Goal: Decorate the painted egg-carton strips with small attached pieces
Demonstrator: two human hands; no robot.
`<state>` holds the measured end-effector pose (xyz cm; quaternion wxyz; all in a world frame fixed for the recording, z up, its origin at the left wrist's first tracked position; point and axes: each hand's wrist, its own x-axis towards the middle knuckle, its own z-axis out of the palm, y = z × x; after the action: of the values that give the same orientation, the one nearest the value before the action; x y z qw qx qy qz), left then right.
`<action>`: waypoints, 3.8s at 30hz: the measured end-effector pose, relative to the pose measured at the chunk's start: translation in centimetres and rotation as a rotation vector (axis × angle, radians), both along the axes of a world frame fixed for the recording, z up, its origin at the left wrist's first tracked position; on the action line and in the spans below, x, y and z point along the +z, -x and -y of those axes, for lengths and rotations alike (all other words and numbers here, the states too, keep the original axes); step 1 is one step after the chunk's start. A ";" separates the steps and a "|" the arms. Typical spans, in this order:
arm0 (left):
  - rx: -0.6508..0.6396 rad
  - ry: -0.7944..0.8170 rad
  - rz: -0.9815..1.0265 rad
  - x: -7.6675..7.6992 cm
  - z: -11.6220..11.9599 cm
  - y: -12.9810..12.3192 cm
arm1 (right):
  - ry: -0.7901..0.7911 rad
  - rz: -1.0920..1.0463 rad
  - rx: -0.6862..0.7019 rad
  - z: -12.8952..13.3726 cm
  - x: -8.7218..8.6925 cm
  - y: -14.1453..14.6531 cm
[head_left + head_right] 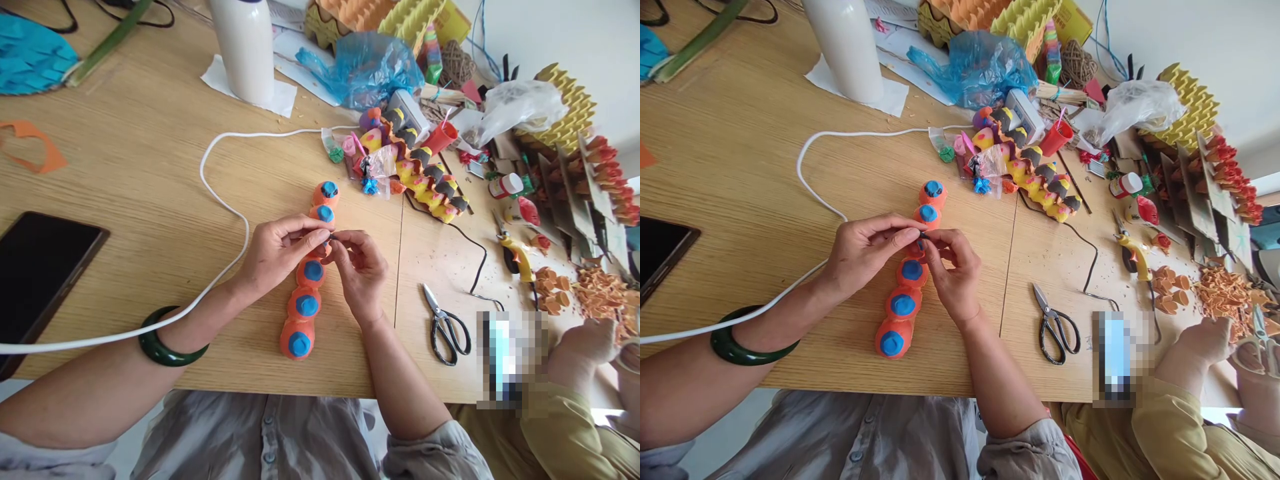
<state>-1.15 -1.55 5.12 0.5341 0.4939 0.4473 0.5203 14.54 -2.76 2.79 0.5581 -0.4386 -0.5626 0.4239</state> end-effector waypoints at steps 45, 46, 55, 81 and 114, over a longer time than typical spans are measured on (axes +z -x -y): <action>0.030 0.156 0.219 -0.8 -0.8 0.1 | 0.423 -0.484 0.134 -1.2 1.1 -0.6; 0.018 0.148 0.223 -0.7 -0.7 0.1 | 0.432 -0.502 0.143 -1.3 1.0 -0.7; -0.012 0.033 0.087 -0.3 0.0 0.1 | 0.529 -0.546 0.205 -1.6 1.1 -0.6; 0.040 -0.101 -0.100 0.0 0.1 0.0 | 0.610 -0.492 0.350 -1.0 0.9 -0.3; 0.045 -0.012 -0.103 0.0 0.2 0.0 | 0.566 -0.440 0.336 -0.8 0.7 -0.2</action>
<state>-1.14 -1.80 5.16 0.4956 0.5130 0.4822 0.5086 14.74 -1.93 3.54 0.4452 -0.3756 -0.3541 0.7317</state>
